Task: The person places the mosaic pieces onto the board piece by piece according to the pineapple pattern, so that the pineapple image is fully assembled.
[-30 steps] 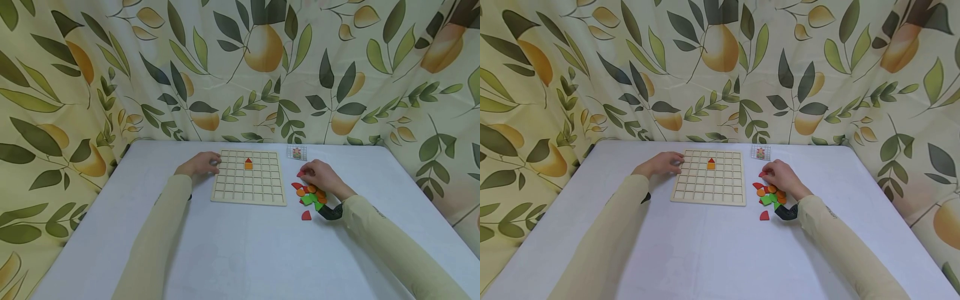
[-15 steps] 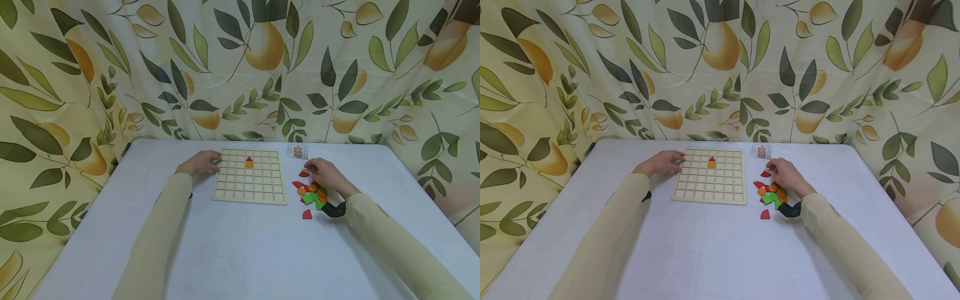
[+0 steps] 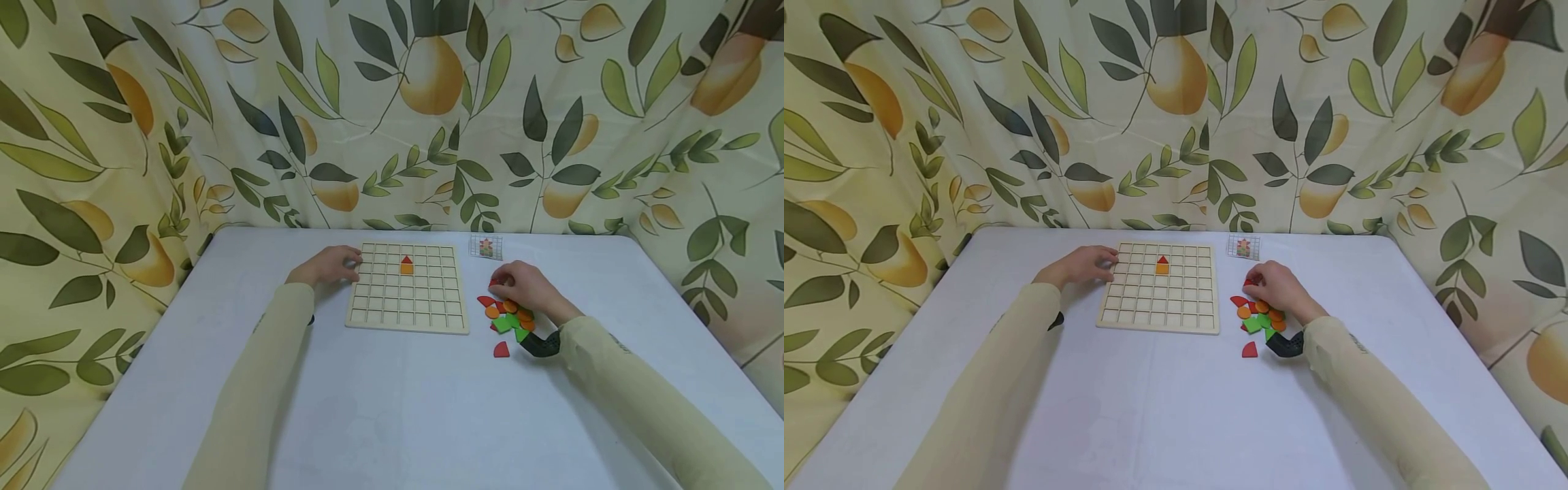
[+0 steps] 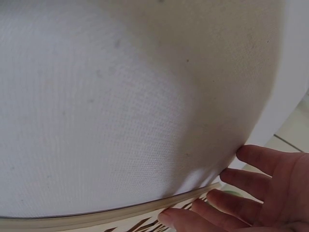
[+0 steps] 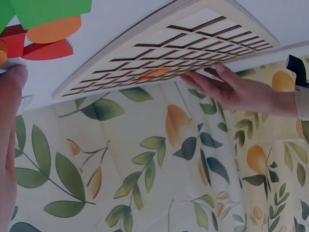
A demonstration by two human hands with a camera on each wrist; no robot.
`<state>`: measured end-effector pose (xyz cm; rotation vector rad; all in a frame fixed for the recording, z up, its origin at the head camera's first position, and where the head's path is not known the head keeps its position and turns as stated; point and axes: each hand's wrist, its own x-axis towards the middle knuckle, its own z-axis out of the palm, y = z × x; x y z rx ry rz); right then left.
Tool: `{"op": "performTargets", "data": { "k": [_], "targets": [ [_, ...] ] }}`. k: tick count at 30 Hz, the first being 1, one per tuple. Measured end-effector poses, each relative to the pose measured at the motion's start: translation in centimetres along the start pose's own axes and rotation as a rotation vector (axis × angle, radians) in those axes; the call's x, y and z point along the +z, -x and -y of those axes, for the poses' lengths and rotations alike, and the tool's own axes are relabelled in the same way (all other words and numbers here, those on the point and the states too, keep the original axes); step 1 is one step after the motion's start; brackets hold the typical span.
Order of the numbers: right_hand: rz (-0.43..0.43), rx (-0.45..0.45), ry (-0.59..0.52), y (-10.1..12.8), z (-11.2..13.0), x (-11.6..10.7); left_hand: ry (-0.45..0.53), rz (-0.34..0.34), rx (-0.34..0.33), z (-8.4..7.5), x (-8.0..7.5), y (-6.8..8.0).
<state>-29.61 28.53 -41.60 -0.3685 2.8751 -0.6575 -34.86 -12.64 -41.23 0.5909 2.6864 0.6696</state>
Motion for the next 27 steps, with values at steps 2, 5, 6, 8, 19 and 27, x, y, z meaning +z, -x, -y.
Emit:
{"op": "performTargets", "data": {
  "k": [2, 5, 6, 8, 19, 27],
  "targets": [
    [-0.003, -0.014, 0.018, 0.0, 0.2, 0.0, -0.001, 0.001, -0.003, 0.0, 0.0, 0.0],
    [-0.005, -0.017, 0.031, 0.0, 0.4, -0.1, -0.002, 0.001, -0.008, -0.1, 0.0, 0.0],
    [-0.007, -0.011, 0.030, 0.0, 0.4, -0.1, -0.003, 0.002, -0.006, -0.1, 0.0, 0.0],
    [-0.003, -0.003, 0.016, -0.1, 0.4, 0.0, -0.001, 0.004, -0.009, -0.2, 0.0, 0.0],
    [-0.051, -0.007, 0.016, -1.1, 1.1, 0.4, 0.015, 0.004, -0.027, -0.4, 0.0, 0.2],
    [-0.100, -0.087, -0.032, -2.8, 4.9, 1.3, 0.024, 0.004, -0.035, -0.6, -0.2, 0.4]
  ]
}}
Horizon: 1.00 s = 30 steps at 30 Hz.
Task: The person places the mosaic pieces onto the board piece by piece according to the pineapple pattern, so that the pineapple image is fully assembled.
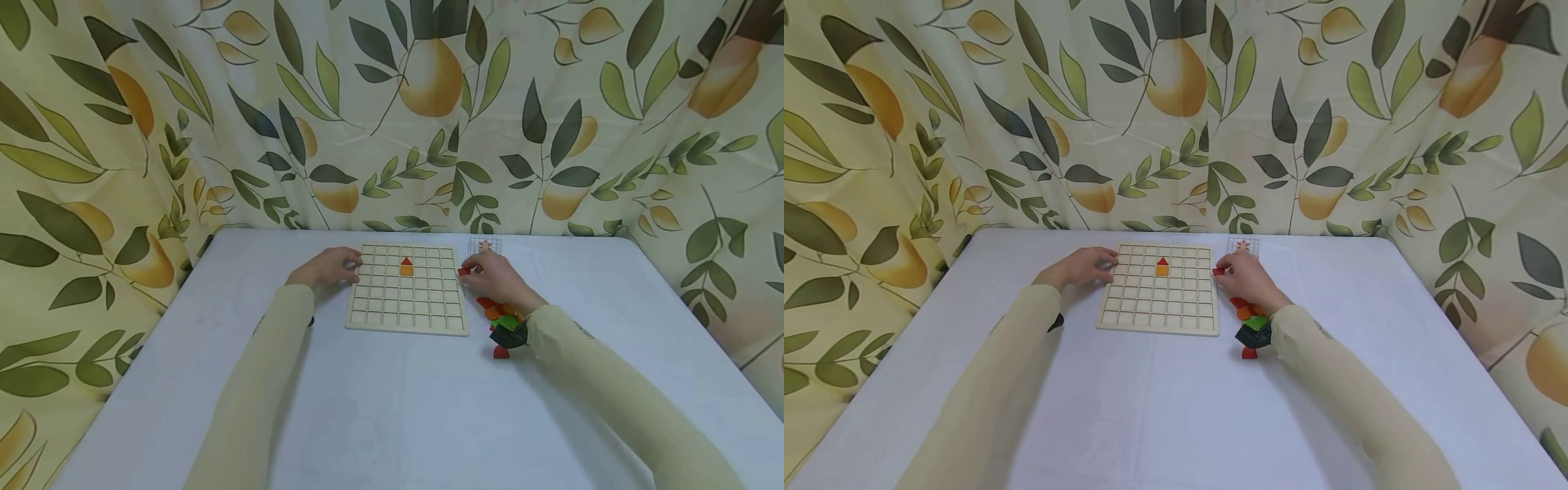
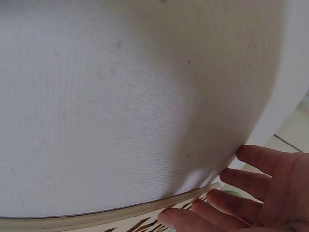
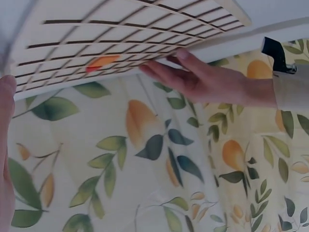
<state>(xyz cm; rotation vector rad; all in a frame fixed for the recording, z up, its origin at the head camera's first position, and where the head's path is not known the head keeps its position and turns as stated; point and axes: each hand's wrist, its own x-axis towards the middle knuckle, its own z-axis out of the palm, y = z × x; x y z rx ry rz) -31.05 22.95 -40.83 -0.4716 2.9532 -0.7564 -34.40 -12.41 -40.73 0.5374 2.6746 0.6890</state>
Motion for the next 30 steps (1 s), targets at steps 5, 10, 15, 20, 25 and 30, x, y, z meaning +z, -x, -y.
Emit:
{"op": "performTargets", "data": {
  "k": [5, 10, 15, 20, 25, 30],
  "targets": [
    [0.006, -0.058, 0.006, -1.7, 2.1, 1.6, -0.017, 0.004, 0.016, 0.0, 0.1, 0.0],
    [0.001, -0.078, -0.007, -3.1, 3.6, 3.0, -0.029, 0.007, 0.040, 0.0, 0.1, 0.0],
    [-0.011, -0.102, -0.013, -4.0, 4.4, 3.8, -0.026, 0.006, 0.036, 0.0, 0.1, 0.0],
    [0.004, -0.126, 0.006, -4.3, 5.0, 4.2, -0.024, 0.006, 0.037, 0.0, 0.2, 0.0],
    [0.016, -0.123, 0.025, -4.4, 5.1, 4.3, -0.011, 0.005, 0.014, 0.1, 0.2, -0.1],
    [0.018, -0.128, 0.024, -4.6, 5.1, 4.3, -0.009, 0.000, 0.006, 0.1, 0.2, -0.2]
  ]
}}
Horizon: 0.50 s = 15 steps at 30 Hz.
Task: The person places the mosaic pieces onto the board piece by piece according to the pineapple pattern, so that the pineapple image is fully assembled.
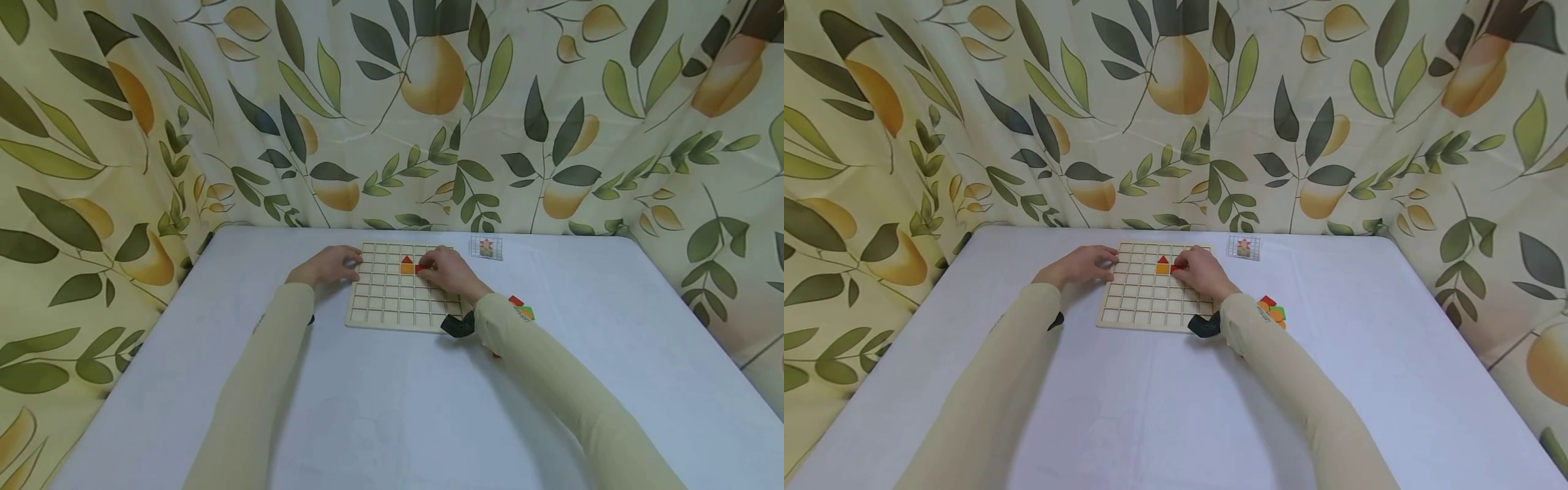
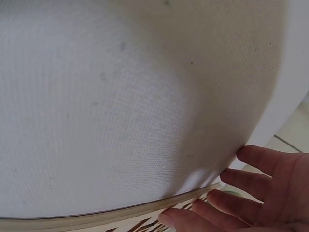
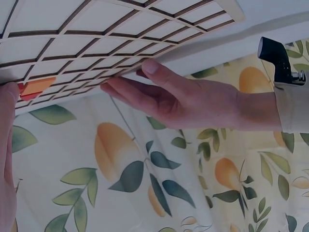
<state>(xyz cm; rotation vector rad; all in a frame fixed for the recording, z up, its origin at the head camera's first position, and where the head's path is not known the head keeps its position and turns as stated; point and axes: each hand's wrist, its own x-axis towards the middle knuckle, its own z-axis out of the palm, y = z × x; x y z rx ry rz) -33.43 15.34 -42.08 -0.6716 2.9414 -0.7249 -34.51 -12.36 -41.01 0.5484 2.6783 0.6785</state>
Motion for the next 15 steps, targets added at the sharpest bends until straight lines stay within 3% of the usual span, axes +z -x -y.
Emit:
{"op": "performTargets", "data": {
  "k": [15],
  "targets": [
    [0.008, 0.008, -0.007, -0.20, -0.07, 0.10, 0.019, 0.000, -0.005, -0.18, -0.12, 0.24]
  ]
}}
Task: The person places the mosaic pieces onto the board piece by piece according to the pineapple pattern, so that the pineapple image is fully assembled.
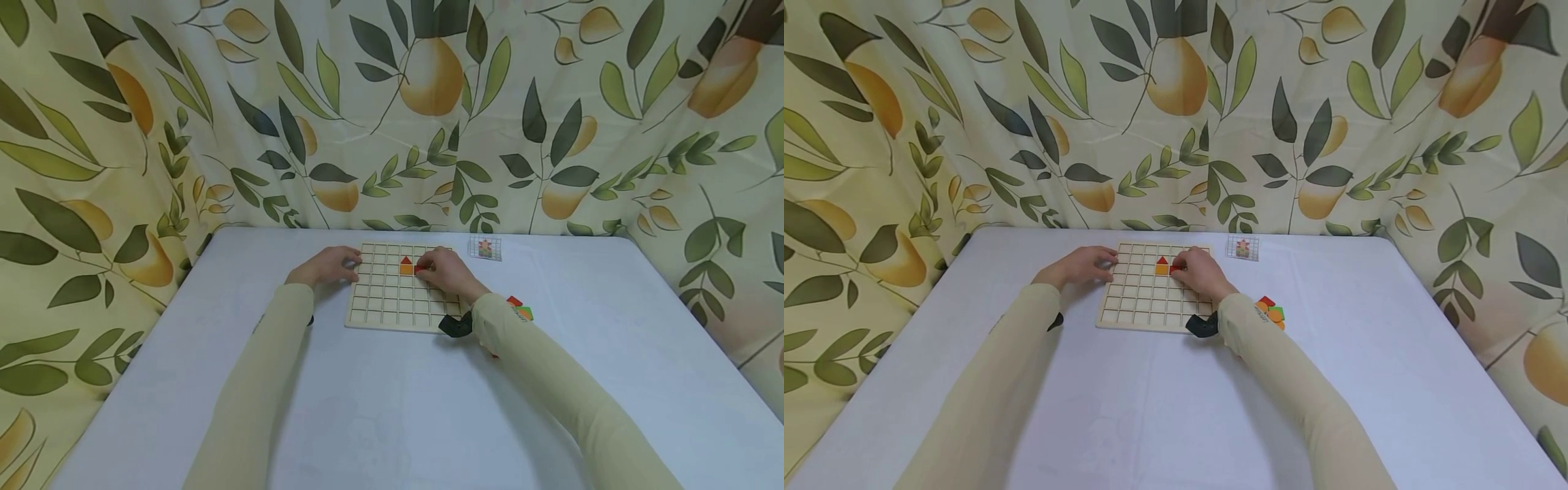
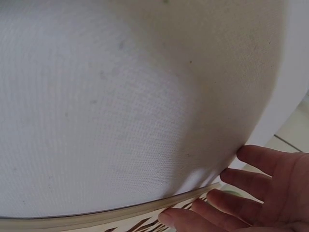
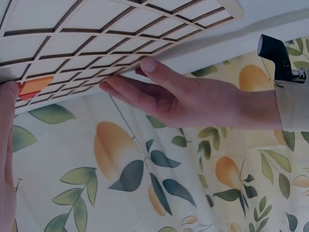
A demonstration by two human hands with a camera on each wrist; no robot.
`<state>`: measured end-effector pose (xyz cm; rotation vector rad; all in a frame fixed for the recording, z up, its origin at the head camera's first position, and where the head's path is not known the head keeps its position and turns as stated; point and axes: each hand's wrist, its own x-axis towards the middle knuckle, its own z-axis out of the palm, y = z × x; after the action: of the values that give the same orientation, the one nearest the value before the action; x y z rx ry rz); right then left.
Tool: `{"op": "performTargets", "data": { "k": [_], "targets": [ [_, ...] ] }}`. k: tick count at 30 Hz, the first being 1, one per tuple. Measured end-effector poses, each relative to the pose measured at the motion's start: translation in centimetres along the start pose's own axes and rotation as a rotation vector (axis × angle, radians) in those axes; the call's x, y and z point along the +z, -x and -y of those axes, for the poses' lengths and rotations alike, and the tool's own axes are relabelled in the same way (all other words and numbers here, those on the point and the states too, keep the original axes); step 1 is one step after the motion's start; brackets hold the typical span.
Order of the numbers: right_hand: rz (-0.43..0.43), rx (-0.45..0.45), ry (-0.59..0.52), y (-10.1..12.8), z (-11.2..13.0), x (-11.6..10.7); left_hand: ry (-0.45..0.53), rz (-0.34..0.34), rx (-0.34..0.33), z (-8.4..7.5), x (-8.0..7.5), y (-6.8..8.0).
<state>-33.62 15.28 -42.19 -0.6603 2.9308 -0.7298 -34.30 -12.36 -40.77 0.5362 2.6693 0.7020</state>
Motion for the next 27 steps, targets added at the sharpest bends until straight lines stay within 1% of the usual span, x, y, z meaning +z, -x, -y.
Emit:
{"op": "performTargets", "data": {
  "k": [4, 7, 12, 16, 21, 27],
  "targets": [
    [0.004, 0.021, -0.011, 0.0, -0.1, 0.0, -0.014, -0.001, 0.004, 0.1, 0.1, -0.2],
    [-0.012, 0.047, -0.038, 0.0, -0.4, -0.2, -0.022, 0.002, 0.011, 0.2, 0.1, -0.3],
    [-0.041, 0.079, -0.054, 1.0, -1.4, -1.5, -0.022, 0.003, 0.008, 0.1, 0.0, -0.3],
    [-0.046, 0.115, -0.040, 2.7, -2.4, -3.0, -0.019, -0.002, 0.004, -0.1, -0.1, -0.1],
    [-0.032, 0.158, 0.011, 5.2, -4.1, -4.8, -0.013, -0.005, -0.002, -0.2, 0.0, 0.1],
    [0.020, 0.168, 0.034, 8.4, -6.5, -6.3, -0.027, -0.003, 0.012, -0.1, 0.0, 0.0]
  ]
}}
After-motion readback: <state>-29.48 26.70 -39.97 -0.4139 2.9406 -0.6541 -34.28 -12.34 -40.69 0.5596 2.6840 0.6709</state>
